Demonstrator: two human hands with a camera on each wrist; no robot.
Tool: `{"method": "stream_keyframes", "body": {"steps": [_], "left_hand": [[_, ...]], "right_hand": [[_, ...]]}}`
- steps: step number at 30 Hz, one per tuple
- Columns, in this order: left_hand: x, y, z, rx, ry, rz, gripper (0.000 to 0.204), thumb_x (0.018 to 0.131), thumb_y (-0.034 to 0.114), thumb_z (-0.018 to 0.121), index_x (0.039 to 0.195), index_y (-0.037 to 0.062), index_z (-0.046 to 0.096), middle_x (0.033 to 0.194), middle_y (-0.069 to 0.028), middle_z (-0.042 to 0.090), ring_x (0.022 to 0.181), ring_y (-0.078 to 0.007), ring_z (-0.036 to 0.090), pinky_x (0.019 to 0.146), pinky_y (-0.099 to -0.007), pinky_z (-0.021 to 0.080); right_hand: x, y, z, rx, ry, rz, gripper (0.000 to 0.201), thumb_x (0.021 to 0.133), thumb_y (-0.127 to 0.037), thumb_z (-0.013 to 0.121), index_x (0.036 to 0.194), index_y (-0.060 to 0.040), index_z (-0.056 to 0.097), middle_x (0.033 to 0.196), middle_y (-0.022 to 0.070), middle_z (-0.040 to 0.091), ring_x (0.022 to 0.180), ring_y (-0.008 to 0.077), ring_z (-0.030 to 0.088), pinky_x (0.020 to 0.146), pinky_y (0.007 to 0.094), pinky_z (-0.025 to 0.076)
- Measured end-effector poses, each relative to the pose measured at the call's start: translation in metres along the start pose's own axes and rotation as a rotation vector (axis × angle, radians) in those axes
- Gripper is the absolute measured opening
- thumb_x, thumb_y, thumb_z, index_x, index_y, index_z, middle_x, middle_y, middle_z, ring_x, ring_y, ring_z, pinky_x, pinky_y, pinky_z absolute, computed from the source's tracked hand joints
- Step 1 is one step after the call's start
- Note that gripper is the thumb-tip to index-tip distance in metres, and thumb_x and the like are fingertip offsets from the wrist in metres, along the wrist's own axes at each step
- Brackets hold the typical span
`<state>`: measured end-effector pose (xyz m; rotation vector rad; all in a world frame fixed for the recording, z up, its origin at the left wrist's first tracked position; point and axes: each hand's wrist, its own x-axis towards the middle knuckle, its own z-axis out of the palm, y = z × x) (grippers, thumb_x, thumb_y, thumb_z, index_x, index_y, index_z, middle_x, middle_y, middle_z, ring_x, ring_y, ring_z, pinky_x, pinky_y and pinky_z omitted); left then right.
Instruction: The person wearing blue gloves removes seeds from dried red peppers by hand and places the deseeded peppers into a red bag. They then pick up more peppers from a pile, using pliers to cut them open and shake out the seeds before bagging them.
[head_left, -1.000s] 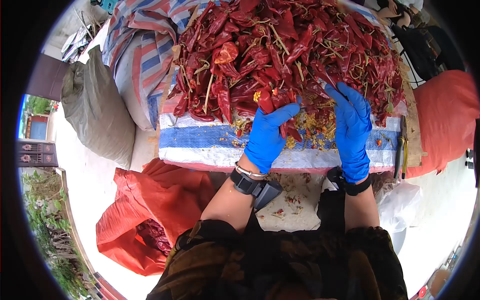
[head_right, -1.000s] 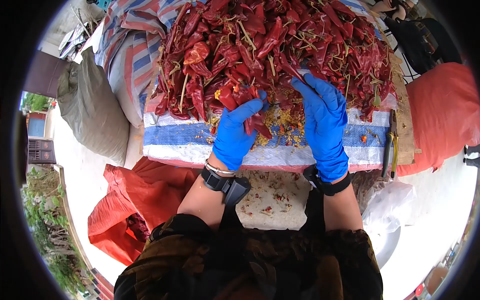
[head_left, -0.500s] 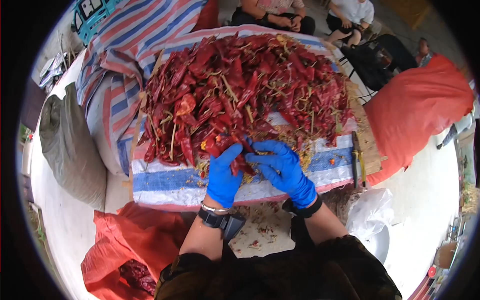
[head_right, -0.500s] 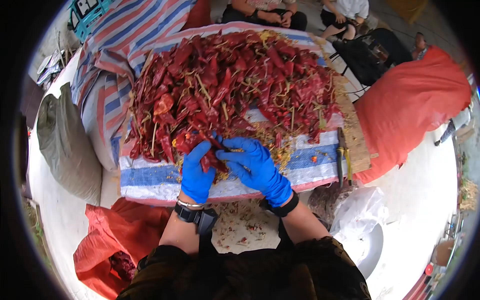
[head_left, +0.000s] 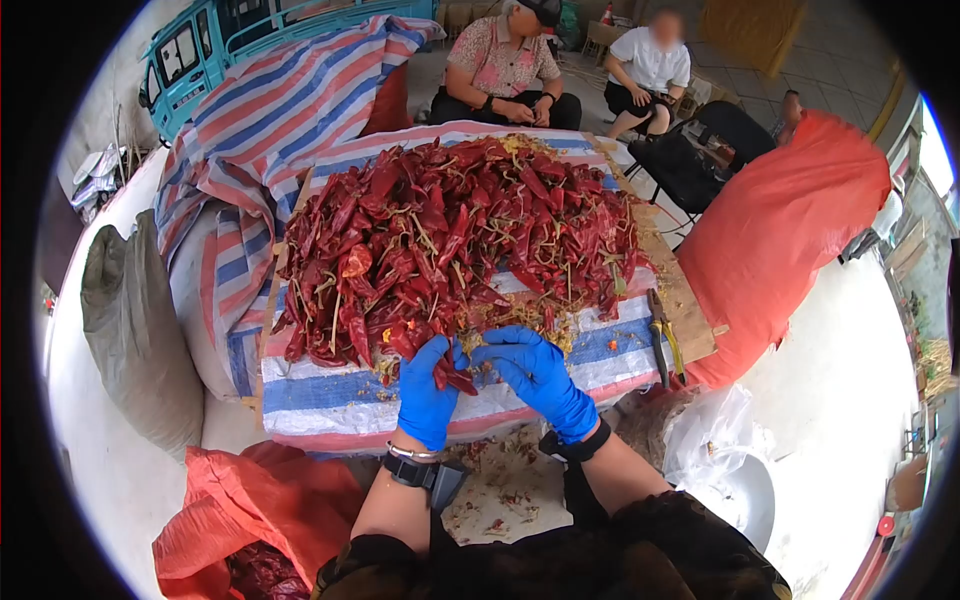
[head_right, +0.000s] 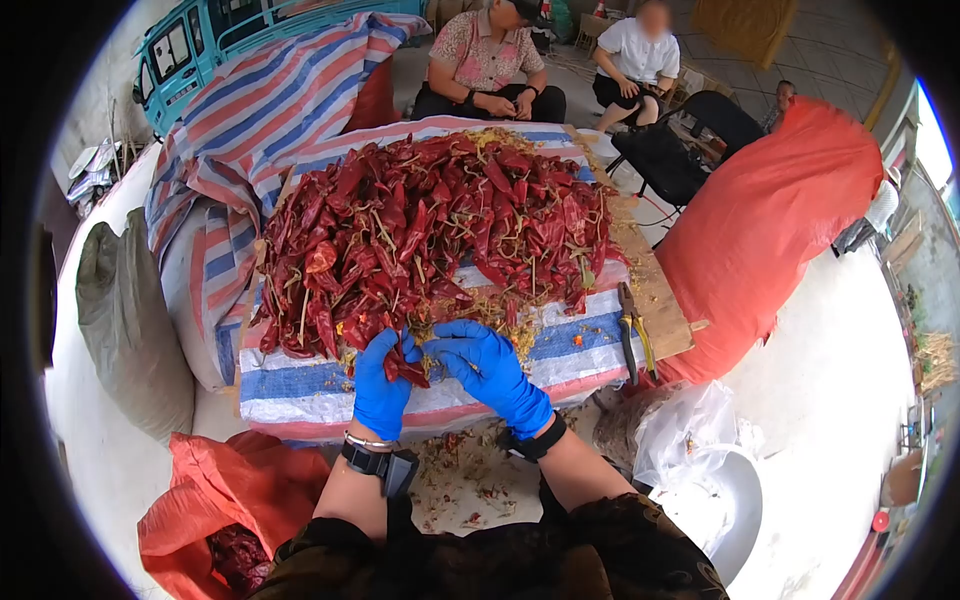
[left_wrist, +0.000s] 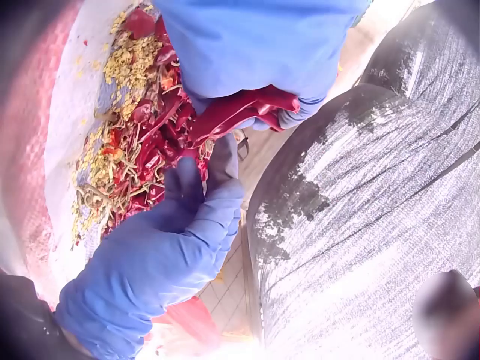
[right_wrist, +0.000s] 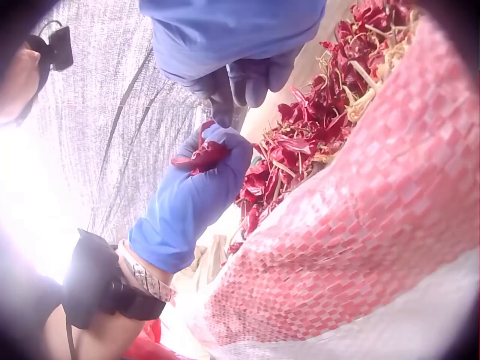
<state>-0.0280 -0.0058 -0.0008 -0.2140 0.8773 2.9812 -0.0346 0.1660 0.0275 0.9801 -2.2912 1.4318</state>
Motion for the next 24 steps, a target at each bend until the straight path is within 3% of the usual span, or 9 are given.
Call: {"method": "stream_keyframes", "body": {"steps": [3,6,12,14,19,21,24], "left_hand": [[-0.019,0.003,0.01,0.043,0.077,0.051,0.017,0.081,0.012,0.058,0.095,0.0029,0.055,0.086,-0.0073,0.058,0.079,-0.0188,0.057,0.071,-0.033,0.048],[-0.036,0.006,0.018,0.043,-0.056,0.099,0.021,0.083,0.015,0.058,0.1,0.0022,0.053,0.094,-0.0094,0.057,0.092,-0.0232,0.057,0.083,-0.0461,0.049],[-0.053,0.006,0.009,0.088,0.01,0.078,0.026,0.084,0.018,0.059,0.104,0.0033,0.053,0.095,-0.0098,0.058,0.089,-0.0224,0.058,0.078,-0.0427,0.05],[-0.068,0.01,0.022,0.087,-0.005,0.098,0.026,0.083,0.018,0.059,0.105,0.0043,0.053,0.093,-0.0091,0.058,0.086,-0.0215,0.058,0.074,-0.0395,0.051],[-0.116,0.027,0.056,0.061,-0.004,0.176,0.024,0.083,0.016,0.059,0.104,0.0052,0.053,0.094,-0.0083,0.058,0.086,-0.021,0.058,0.074,-0.0392,0.051],[-0.139,0.033,0.06,0.04,-0.033,0.144,0.024,0.083,0.016,0.059,0.103,0.0051,0.052,0.092,-0.0075,0.059,0.085,-0.0208,0.058,0.074,-0.0391,0.051],[-0.17,0.043,0.056,0.072,-0.148,0.147,0.016,0.085,0.018,0.057,0.095,0.0064,0.055,0.082,-0.0054,0.059,0.075,-0.0185,0.059,0.07,-0.0343,0.049]], "right_hand": [[-0.005,-0.014,-0.007,-0.017,0.023,-0.048,0.023,0.078,-0.004,0.058,0.101,-0.0073,0.064,0.102,0.0111,0.058,0.096,0.0263,0.056,0.082,0.0334,0.045],[-0.016,-0.024,-0.011,0.033,0.097,-0.047,0.022,0.079,-0.002,0.057,0.1,-0.0061,0.063,0.102,0.012,0.058,0.096,0.0264,0.056,0.082,0.0326,0.045],[-0.041,-0.043,-0.023,0.019,0.169,-0.045,0.019,0.082,0.001,0.054,0.097,-0.0055,0.064,0.1,0.011,0.059,0.096,0.0238,0.055,0.084,0.0319,0.044],[-0.045,-0.05,-0.03,-0.009,0.192,-0.097,0.019,0.082,0.0,0.055,0.097,-0.006,0.064,0.098,0.0108,0.06,0.094,0.0236,0.056,0.082,0.0314,0.044],[-0.061,-0.093,-0.057,0.027,0.104,-0.023,0.018,0.082,0.0,0.054,0.096,-0.0051,0.064,0.098,0.0098,0.06,0.094,0.0219,0.056,0.083,0.03,0.043],[-0.074,-0.105,-0.067,-0.047,0.082,-0.059,0.017,0.083,0.0,0.054,0.095,-0.0046,0.064,0.1,0.0093,0.059,0.095,0.0205,0.055,0.084,0.0297,0.042],[-0.106,-0.113,-0.072,-0.053,0.066,0.063,0.016,0.083,0.001,0.052,0.094,-0.003,0.063,0.1,0.0094,0.059,0.098,0.02,0.054,0.085,0.0293,0.042]]}}
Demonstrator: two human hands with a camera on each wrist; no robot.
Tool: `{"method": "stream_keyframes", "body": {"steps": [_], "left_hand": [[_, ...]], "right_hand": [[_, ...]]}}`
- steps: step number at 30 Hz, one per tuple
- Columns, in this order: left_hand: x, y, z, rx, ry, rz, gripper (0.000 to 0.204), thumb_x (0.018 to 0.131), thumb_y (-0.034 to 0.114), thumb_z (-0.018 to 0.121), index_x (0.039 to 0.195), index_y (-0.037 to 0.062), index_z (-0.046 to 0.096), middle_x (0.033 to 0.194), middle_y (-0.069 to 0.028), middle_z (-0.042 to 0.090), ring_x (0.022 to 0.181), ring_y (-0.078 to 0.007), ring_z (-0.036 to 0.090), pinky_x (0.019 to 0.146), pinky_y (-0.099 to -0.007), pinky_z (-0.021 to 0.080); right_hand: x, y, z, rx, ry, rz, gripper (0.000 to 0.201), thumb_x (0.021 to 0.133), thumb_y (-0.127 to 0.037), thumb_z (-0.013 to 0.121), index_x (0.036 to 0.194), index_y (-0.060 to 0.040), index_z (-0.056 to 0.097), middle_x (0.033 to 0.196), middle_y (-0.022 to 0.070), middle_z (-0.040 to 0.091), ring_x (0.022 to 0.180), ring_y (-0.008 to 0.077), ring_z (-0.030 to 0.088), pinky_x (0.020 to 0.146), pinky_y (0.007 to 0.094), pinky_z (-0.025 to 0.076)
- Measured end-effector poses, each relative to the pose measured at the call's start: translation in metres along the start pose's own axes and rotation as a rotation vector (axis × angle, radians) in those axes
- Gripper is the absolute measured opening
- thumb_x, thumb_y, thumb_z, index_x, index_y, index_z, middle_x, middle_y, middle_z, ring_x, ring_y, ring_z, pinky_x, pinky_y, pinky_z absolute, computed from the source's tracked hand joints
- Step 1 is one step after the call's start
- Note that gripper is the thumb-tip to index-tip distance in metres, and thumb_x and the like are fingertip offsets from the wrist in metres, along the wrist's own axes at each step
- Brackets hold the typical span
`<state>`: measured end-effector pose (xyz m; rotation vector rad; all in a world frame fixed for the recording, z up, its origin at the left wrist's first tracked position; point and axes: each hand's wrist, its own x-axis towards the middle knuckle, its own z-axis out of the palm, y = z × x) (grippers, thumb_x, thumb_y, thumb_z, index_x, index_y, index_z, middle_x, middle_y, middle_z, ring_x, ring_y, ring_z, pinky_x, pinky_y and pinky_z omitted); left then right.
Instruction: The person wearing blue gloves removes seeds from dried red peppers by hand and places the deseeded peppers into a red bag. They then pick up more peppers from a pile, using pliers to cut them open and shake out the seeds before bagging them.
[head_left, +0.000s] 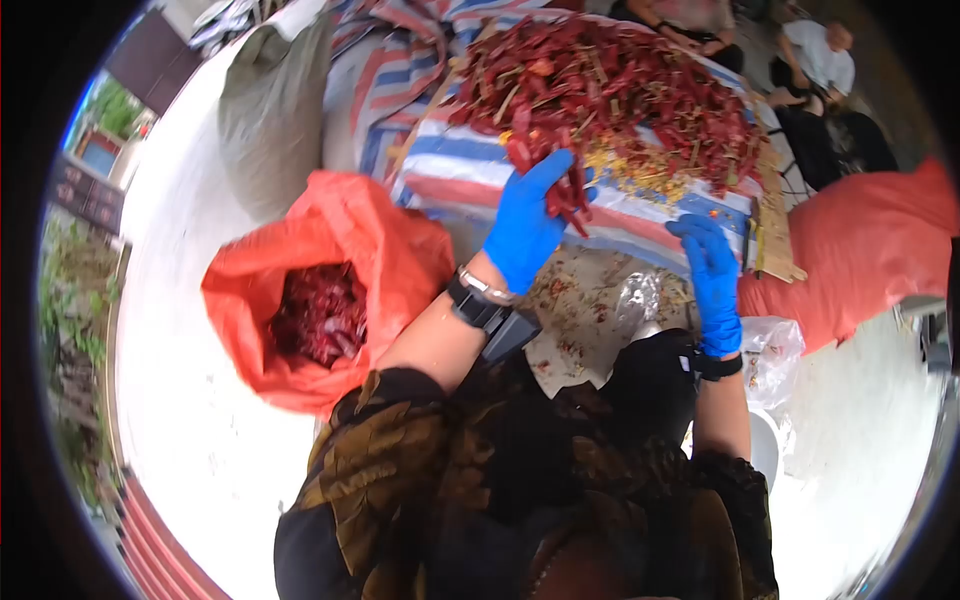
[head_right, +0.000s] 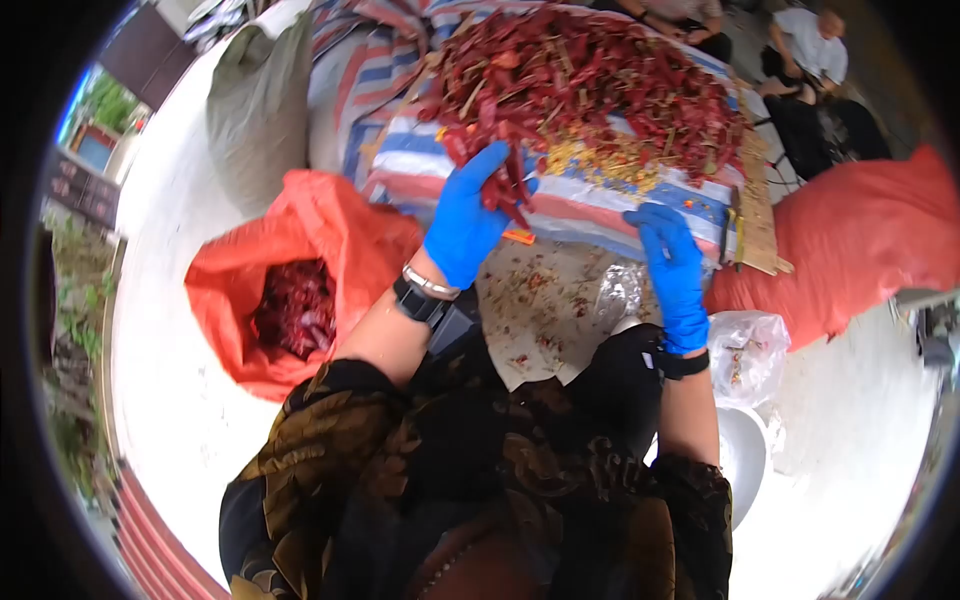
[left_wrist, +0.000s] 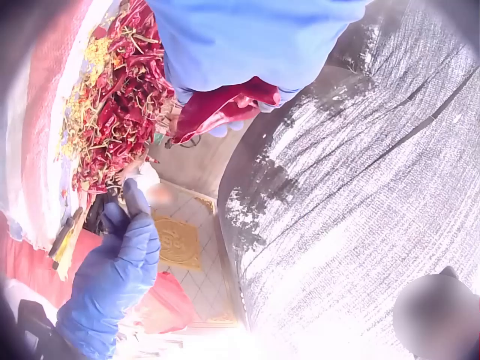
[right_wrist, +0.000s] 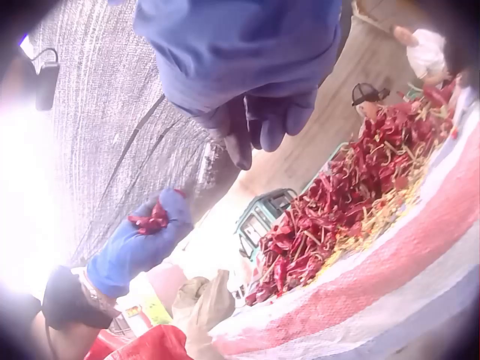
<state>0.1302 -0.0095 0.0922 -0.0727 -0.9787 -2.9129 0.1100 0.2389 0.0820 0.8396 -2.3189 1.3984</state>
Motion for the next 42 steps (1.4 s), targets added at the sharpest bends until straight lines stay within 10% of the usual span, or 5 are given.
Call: {"method": "stream_keyframes", "body": {"steps": [12,21,25,39,42], "left_hand": [[-0.137,0.082,-0.055,0.03,0.265,0.359,0.026,0.083,0.016,0.059,0.104,0.0026,0.052,0.092,-0.008,0.058,0.087,-0.0215,0.059,0.078,-0.0364,0.049],[-0.231,0.136,-0.231,-0.069,0.756,0.38,0.003,0.082,0.011,0.057,0.08,0.0097,0.058,0.071,-0.0035,0.056,0.069,-0.0172,0.055,0.073,-0.0364,0.049],[-0.26,0.177,-0.289,0.024,0.814,0.419,0.021,0.083,0.017,0.055,0.103,0.0093,0.054,0.097,-0.0095,0.057,0.091,-0.0285,0.054,0.076,-0.046,0.048],[-0.304,0.166,-0.335,0.0,0.736,0.541,0.044,0.083,0.012,0.05,0.124,0.0019,0.039,0.122,-0.0168,0.043,0.112,-0.0332,0.042,0.092,-0.0461,0.039],[-0.303,0.154,-0.32,0.475,0.921,0.446,0.043,0.081,0.007,0.056,0.122,0.0001,0.043,0.117,-0.0142,0.051,0.106,-0.0221,0.049,0.09,-0.0319,0.042]], "right_hand": [[-0.086,0.015,0.003,-0.009,-0.299,0.191,0.02,0.089,-0.007,0.045,0.102,-0.0016,0.059,0.103,0.0047,0.058,0.09,0.0145,0.052,0.081,0.0266,0.04],[-0.079,-0.003,0.027,-0.009,-0.361,0.187,0.02,0.089,-0.009,0.045,0.102,-0.0006,0.059,0.101,0.0057,0.059,0.089,0.0153,0.053,0.081,0.0264,0.041],[-0.075,0.005,0.031,-0.025,-0.417,0.204,0.021,0.089,-0.008,0.045,0.102,-0.0006,0.059,0.102,0.0075,0.06,0.095,0.0169,0.055,0.083,0.0271,0.041],[-0.065,-0.004,0.045,-0.116,-0.53,0.189,0.021,0.089,-0.01,0.046,0.103,-0.0022,0.06,0.1,0.0068,0.06,0.093,0.0153,0.054,0.081,0.0266,0.041],[-0.065,-0.002,0.048,-0.109,-0.546,0.2,0.021,0.089,-0.01,0.045,0.102,-0.0021,0.06,0.1,0.0063,0.06,0.092,0.0148,0.054,0.08,0.0263,0.041]]}}
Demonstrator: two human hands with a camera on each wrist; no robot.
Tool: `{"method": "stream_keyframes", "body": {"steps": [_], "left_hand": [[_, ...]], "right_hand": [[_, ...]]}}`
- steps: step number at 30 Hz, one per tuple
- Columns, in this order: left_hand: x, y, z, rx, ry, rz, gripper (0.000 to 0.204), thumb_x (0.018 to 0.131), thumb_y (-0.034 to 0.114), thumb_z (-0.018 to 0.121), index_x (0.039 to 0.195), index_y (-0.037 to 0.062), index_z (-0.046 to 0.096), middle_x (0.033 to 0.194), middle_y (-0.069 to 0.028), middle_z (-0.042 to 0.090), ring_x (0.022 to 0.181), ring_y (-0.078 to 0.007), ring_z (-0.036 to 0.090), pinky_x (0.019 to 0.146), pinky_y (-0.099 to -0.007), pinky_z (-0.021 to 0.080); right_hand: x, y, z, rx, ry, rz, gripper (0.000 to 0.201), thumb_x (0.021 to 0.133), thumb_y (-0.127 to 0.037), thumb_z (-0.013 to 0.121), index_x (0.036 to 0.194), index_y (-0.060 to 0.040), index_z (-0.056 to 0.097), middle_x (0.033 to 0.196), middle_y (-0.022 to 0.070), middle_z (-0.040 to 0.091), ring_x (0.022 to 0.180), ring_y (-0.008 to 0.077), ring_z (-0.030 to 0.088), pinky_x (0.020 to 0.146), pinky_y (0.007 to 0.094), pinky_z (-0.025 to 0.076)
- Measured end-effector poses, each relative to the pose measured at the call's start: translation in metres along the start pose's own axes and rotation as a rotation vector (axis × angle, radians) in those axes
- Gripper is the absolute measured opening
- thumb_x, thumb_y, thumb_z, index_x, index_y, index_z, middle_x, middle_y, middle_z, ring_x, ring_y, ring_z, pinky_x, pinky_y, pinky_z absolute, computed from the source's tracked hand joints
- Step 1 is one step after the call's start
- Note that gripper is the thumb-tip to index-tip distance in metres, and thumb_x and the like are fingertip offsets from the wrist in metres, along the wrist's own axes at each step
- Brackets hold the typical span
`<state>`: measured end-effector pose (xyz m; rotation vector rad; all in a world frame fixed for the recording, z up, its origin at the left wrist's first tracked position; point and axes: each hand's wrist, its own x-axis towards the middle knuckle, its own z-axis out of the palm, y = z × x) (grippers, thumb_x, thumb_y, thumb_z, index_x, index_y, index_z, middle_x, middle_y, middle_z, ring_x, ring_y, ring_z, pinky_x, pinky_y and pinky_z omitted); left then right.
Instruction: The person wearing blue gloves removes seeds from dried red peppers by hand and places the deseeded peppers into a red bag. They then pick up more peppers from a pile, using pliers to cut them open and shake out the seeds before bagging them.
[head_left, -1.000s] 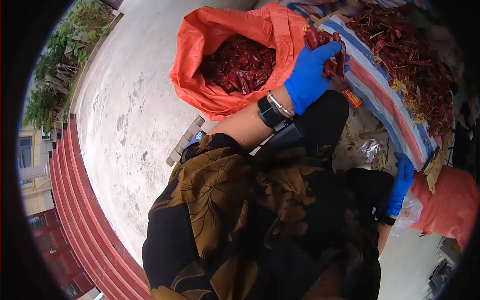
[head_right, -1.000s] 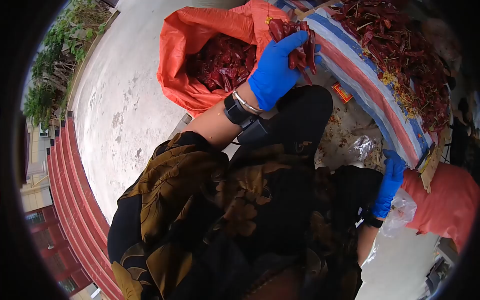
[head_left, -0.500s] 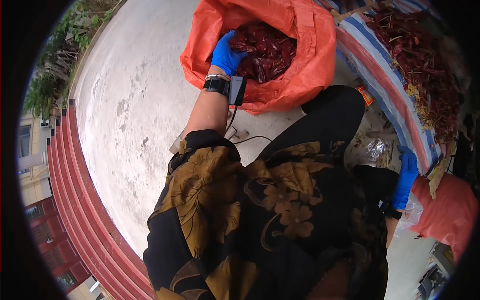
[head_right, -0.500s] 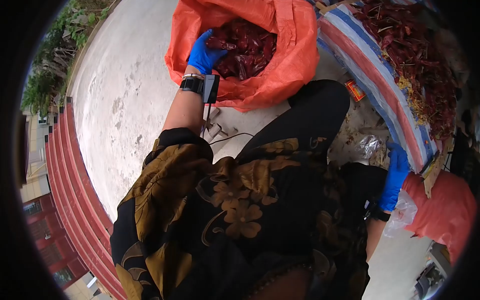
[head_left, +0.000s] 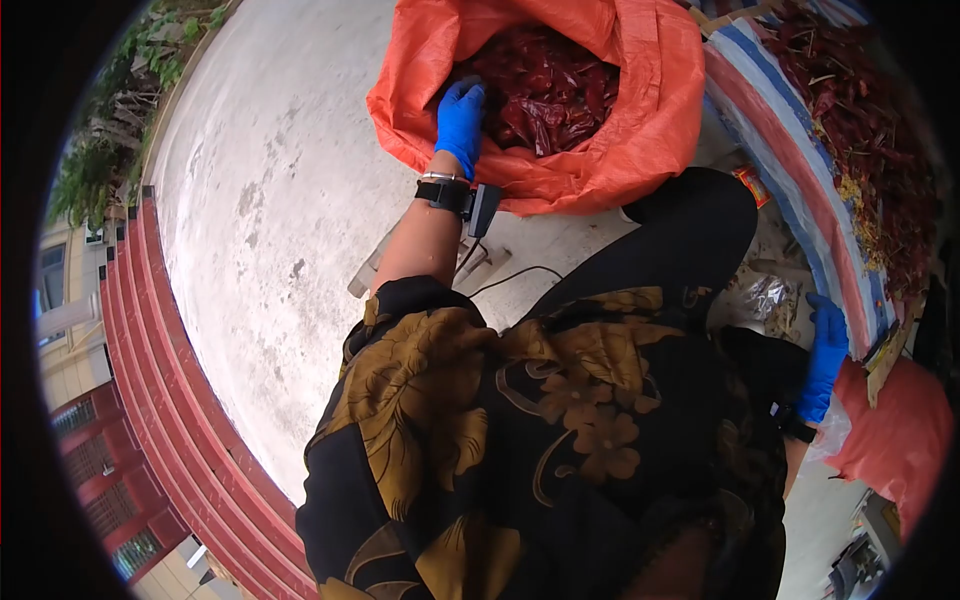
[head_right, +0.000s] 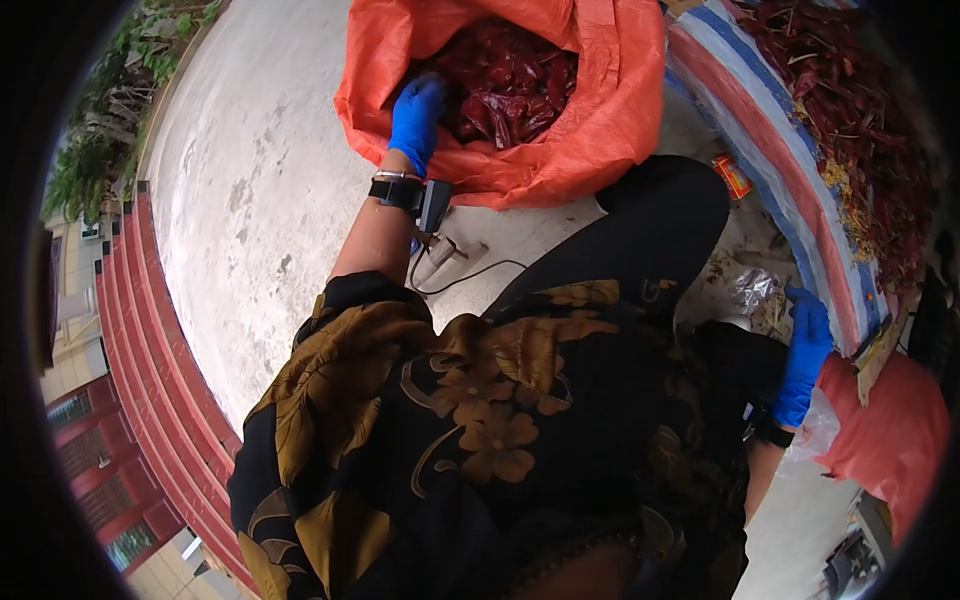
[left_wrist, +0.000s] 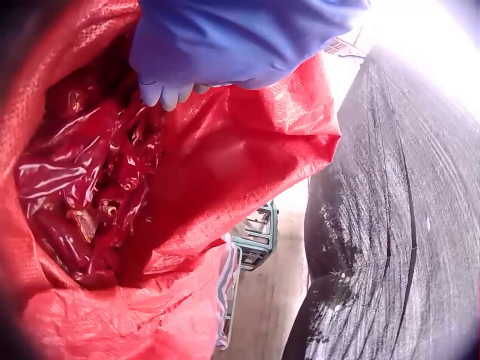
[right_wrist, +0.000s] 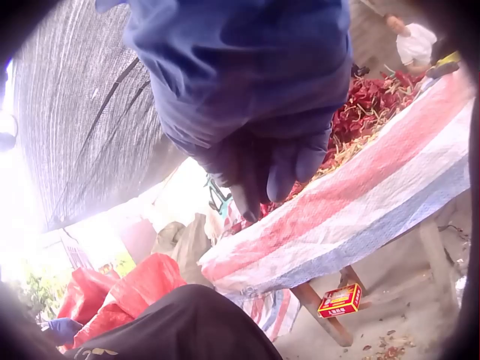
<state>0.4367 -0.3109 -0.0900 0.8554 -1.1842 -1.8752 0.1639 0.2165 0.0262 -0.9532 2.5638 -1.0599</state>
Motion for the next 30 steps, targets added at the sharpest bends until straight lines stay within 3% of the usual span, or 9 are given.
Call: {"method": "stream_keyframes", "body": {"steps": [2,3,5,8,14,18,24,26,30], "left_hand": [[-0.005,-0.015,0.001,0.533,0.006,0.08,0.043,0.08,0.011,0.062,0.119,-0.0011,0.047,0.111,-0.0097,0.057,0.101,-0.0159,0.052,0.087,-0.0245,0.042],[0.005,-0.042,-0.019,0.785,-0.051,0.178,0.053,0.076,0.02,0.067,0.12,-0.001,0.046,0.111,-0.0134,0.058,0.1,-0.0205,0.055,0.085,-0.0304,0.045],[-0.027,-0.017,0.005,1.435,-0.04,0.044,0.063,0.07,0.029,0.07,0.121,0.0031,0.045,0.108,-0.0189,0.059,0.097,-0.0285,0.059,0.082,-0.036,0.046],[-0.041,-0.002,0.013,1.616,-0.095,-0.009,0.06,0.066,0.037,0.07,0.116,0.0087,0.051,0.102,-0.02,0.06,0.094,-0.0345,0.058,0.081,-0.0399,0.047],[-0.03,-0.009,0.001,1.524,-0.165,-0.015,0.034,0.072,0.036,0.065,0.094,0.0096,0.063,0.093,-0.0158,0.063,0.089,-0.0355,0.058,0.076,-0.0414,0.047],[-0.033,-0.005,0.009,1.522,-0.159,0.055,0.033,0.074,0.033,0.064,0.098,0.0108,0.063,0.093,-0.0151,0.063,0.087,-0.033,0.06,0.075,-0.0397,0.048],[-0.025,-0.018,0.032,0.949,-0.09,0.118,0.046,0.071,0.034,0.07,0.1,0.0008,0.059,0.093,-0.0173,0.063,0.084,-0.0278,0.061,0.075,-0.0363,0.048],[-0.024,-0.018,0.041,0.656,-0.186,0.144,0.055,0.071,0.038,0.071,0.108,0.0001,0.055,0.104,-0.016,0.06,0.098,-0.0269,0.057,0.085,-0.0351,0.044],[0.009,-0.008,0.034,0.917,0.071,0.378,0.069,0.067,0.043,0.072,0.113,-0.0033,0.051,0.116,-0.0235,0.051,0.108,-0.0338,0.049,0.093,-0.0378,0.039]], "right_hand": [[0.004,0.004,0.002,0.008,-0.014,-0.008,0.02,0.089,-0.009,0.045,0.101,-0.002,0.06,0.1,0.0059,0.06,0.091,0.0146,0.054,0.08,0.0263,0.041],[0.005,0.008,0.002,-0.025,-0.04,-0.016,0.019,0.089,-0.009,0.045,0.1,-0.0019,0.059,0.099,0.006,0.059,0.091,0.0144,0.054,0.08,0.0261,0.041],[0.005,0.01,0.004,-0.054,-0.069,-0.025,0.018,0.089,-0.008,0.045,0.099,-0.0018,0.059,0.098,0.0061,0.059,0.09,0.0142,0.054,0.08,0.026,0.041],[0.007,0.007,0.006,-0.05,-0.093,-0.016,0.017,0.089,-0.007,0.045,0.097,-0.0014,0.059,0.095,0.0075,0.058,0.088,0.0162,0.054,0.079,0.0266,0.042],[0.007,0.009,0.007,-0.047,-0.104,-0.046,0.017,0.088,-0.006,0.045,0.096,0.0,0.058,0.093,0.0104,0.058,0.089,0.0206,0.055,0.08,0.0289,0.042],[0.005,0.009,0.005,-0.06,-0.117,-0.043,0.017,0.087,-0.006,0.045,0.096,0.0003,0.058,0.095,0.0105,0.059,0.09,0.0207,0.055,0.081,0.0289,0.042],[0.003,0.01,0.005,-0.026,-0.116,-0.027,0.017,0.087,-0.005,0.045,0.095,0.0006,0.059,0.094,0.0096,0.059,0.09,0.0197,0.055,0.081,0.0283,0.042],[0.002,0.01,0.005,-0.018,-0.11,-0.03,0.016,0.087,-0.005,0.045,0.095,0.0006,0.059,0.094,0.0091,0.059,0.089,0.0187,0.055,0.081,0.0277,0.042],[0.0,0.011,-0.001,-0.011,-0.101,0.037,0.016,0.088,-0.006,0.046,0.095,0.0,0.059,0.093,0.0071,0.059,0.088,0.0158,0.054,0.079,0.0262,0.041]]}}
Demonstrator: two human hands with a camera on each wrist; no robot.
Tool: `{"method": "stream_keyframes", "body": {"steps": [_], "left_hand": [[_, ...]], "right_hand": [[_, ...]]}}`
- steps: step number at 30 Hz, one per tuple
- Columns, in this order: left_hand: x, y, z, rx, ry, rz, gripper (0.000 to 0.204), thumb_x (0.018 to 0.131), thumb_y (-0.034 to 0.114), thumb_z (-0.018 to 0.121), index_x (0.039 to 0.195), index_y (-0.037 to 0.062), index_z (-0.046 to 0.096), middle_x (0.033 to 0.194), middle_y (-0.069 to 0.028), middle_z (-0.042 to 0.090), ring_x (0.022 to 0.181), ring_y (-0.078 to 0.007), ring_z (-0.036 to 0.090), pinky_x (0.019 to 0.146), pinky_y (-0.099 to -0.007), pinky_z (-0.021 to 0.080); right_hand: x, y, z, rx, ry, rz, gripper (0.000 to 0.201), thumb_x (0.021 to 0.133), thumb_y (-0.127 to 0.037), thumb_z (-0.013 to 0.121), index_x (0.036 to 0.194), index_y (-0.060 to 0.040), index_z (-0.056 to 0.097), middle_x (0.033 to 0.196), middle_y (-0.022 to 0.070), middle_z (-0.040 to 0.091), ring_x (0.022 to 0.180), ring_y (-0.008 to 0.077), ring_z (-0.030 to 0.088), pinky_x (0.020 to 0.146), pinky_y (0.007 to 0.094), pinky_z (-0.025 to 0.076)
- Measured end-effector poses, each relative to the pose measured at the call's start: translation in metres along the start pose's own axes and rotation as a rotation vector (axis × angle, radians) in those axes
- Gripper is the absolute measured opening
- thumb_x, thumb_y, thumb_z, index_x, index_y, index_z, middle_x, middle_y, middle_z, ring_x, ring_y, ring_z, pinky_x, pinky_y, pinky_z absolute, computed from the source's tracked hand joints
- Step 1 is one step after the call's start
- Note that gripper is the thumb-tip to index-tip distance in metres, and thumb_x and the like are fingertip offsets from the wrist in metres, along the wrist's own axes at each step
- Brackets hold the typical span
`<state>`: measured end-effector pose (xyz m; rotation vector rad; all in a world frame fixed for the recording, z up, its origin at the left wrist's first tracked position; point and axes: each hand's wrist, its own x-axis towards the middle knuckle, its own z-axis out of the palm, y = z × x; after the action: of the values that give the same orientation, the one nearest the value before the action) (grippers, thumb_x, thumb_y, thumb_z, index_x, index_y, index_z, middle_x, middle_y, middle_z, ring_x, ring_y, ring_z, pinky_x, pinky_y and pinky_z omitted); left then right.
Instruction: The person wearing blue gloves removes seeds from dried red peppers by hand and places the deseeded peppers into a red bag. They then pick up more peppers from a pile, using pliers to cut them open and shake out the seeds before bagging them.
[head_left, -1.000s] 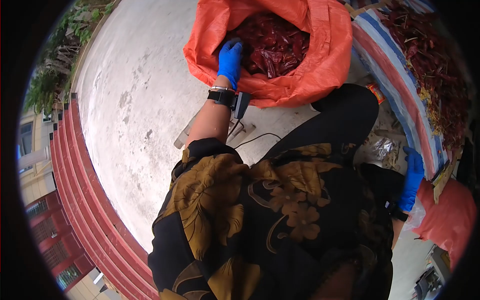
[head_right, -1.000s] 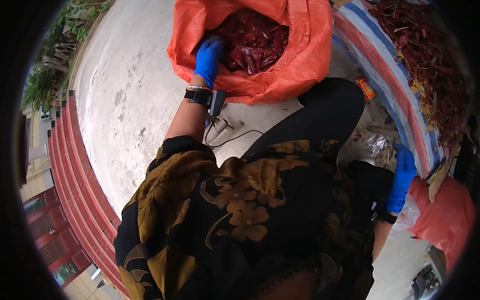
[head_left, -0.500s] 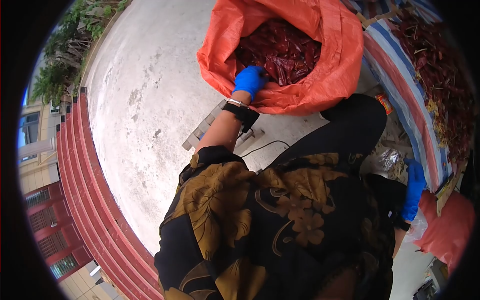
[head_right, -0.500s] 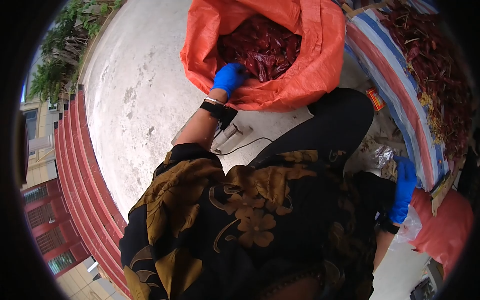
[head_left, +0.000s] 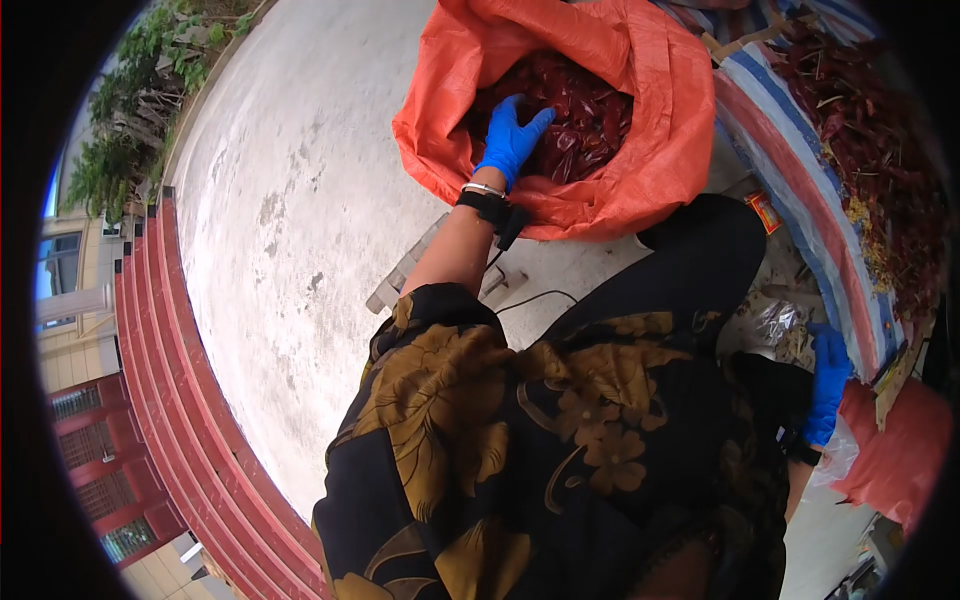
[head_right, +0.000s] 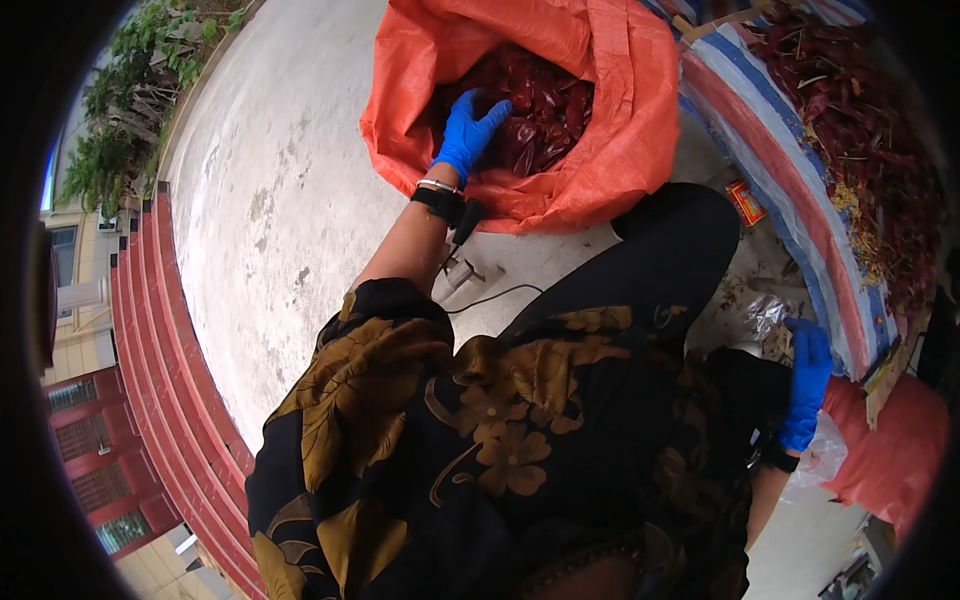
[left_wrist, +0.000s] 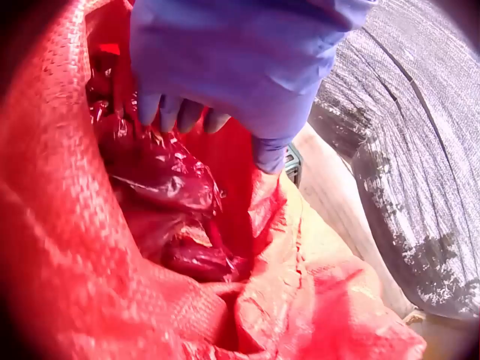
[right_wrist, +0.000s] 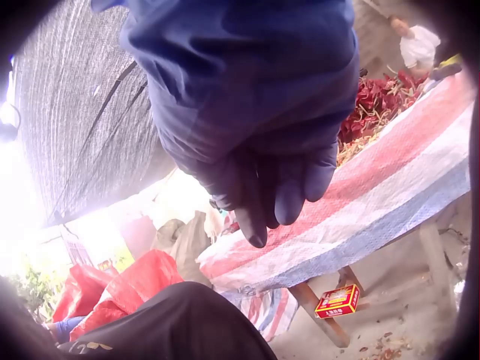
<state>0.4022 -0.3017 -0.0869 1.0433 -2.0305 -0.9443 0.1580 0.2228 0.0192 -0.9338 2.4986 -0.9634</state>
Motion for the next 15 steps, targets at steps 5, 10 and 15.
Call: {"method": "stream_keyframes", "body": {"steps": [5,10,15], "left_hand": [[0.043,-0.049,-0.015,0.216,0.002,-0.128,0.077,0.071,0.037,0.07,0.128,-0.0007,0.034,0.122,-0.0219,0.047,0.11,-0.0333,0.048,0.093,-0.0362,0.04],[0.045,-0.032,-0.026,-0.389,-0.187,-0.66,0.099,0.072,0.026,0.071,0.139,0.0052,0.001,0.12,-0.0171,0.047,0.099,-0.0281,0.054,0.082,-0.0342,0.048],[0.082,-0.098,0.01,-0.243,-0.125,-0.474,0.073,0.069,0.025,0.073,0.129,0.0065,0.035,0.109,-0.0138,0.056,0.089,-0.0245,0.058,0.078,-0.0336,0.049]], "right_hand": [[-0.003,0.003,-0.002,0.016,0.017,-0.016,0.016,0.087,-0.006,0.047,0.095,0.0001,0.059,0.092,0.0066,0.059,0.087,0.0156,0.054,0.078,0.0263,0.042],[-0.004,0.011,-0.004,0.013,-0.006,-0.008,0.015,0.086,-0.006,0.047,0.094,0.0002,0.059,0.092,0.0077,0.06,0.088,0.0174,0.055,0.08,0.0273,0.042],[-0.002,0.01,-0.004,-0.028,-0.024,-0.021,0.015,0.086,-0.005,0.047,0.094,-0.0005,0.059,0.092,0.0085,0.06,0.088,0.0178,0.056,0.081,0.0277,0.042]]}}
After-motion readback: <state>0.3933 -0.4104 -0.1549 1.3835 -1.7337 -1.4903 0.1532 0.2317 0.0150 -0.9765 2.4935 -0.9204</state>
